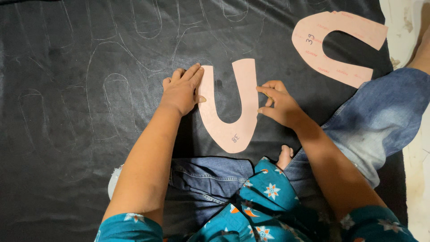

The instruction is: The person sits on the floor and uses a small stick to trace the outlines of pink paper shoe sole patterns onto a large black fabric. They reposition the patterns multiple times to mark several shapes on the fabric.

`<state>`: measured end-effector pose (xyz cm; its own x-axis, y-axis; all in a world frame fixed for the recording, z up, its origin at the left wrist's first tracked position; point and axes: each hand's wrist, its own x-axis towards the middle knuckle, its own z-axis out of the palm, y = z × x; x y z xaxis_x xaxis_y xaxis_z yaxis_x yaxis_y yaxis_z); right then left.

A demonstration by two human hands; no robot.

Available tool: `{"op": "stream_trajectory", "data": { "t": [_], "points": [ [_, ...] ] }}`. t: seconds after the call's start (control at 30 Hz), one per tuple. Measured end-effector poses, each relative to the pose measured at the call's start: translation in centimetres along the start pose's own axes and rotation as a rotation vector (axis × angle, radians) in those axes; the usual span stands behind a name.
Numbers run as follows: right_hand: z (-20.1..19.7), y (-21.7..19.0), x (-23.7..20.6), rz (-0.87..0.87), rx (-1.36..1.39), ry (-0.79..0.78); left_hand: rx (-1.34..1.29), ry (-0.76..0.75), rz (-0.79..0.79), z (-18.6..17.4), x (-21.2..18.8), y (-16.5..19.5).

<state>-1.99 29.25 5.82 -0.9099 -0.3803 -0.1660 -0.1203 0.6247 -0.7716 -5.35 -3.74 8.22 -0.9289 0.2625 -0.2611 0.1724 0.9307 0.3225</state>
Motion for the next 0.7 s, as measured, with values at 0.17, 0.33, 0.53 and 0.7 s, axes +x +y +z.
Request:
{"op": "stream_trajectory", "data": {
  "t": [0.17, 0.33, 0.53, 0.7],
  "points": [
    [-0.1, -0.1, 0.0, 0.002, -0.006, -0.013, 0.04, 0.163, 0.088, 1.6, -1.4, -0.4],
    [-0.2, -0.2, 0.0, -0.005, -0.035, -0.036, 0.028, 0.188, 0.147, 2.3, -3.8, -0.6],
    [0.0, -0.2, 0.0, -0.008, -0.062, -0.01, -0.029, -0.014, 0.12, 1.3, -4.8, -0.9],
    [0.0, -0.1, -0.1, -0.011, -0.038, -0.008, -0.056, -0.018, 0.114, 1.5, -4.7, -1.0]
  ]
}}
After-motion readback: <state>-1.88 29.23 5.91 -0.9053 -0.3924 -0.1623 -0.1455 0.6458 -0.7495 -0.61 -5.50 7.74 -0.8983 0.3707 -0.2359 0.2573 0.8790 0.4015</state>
